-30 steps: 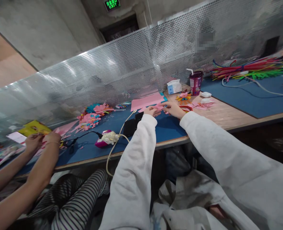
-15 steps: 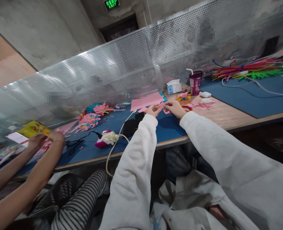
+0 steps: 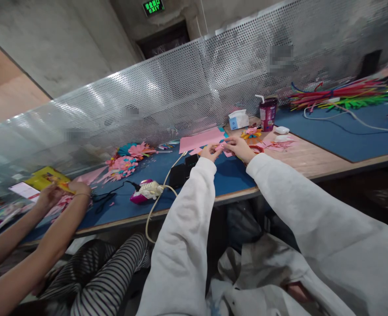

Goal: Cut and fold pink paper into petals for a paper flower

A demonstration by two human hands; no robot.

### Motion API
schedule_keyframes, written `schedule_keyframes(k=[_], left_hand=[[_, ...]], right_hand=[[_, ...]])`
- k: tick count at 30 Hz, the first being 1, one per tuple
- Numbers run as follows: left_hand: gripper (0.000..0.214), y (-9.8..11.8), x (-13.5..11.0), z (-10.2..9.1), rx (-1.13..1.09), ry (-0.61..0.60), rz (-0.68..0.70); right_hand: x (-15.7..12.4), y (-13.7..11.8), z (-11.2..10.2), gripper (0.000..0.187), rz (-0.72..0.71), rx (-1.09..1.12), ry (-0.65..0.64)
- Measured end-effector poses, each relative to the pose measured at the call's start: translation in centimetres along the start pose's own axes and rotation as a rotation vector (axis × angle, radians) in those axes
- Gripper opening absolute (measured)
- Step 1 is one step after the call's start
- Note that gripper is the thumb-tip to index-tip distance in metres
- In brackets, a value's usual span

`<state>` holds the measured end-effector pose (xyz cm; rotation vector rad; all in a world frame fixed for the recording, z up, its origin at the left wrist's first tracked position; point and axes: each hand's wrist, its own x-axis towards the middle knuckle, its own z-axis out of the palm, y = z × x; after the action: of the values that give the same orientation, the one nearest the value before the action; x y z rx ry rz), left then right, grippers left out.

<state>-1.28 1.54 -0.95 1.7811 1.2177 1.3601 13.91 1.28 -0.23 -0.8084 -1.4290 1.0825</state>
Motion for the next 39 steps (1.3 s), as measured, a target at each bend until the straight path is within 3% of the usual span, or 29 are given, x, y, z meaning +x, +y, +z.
schedule_keyframes(k=[17,39], left_hand=[[0.027,2.0,-0.9,-0.1,-0.013,-0.006,-0.082],[0.024,2.5,-1.4,-0.1,-0.018,0.017,-0.124]], right_hand=[[0.1,0.4,-0.3,0.041,-0.032,-0.045,-0.036],[0.0,0.4,-0.2,0.036,-0.060,-0.056,-0.003]])
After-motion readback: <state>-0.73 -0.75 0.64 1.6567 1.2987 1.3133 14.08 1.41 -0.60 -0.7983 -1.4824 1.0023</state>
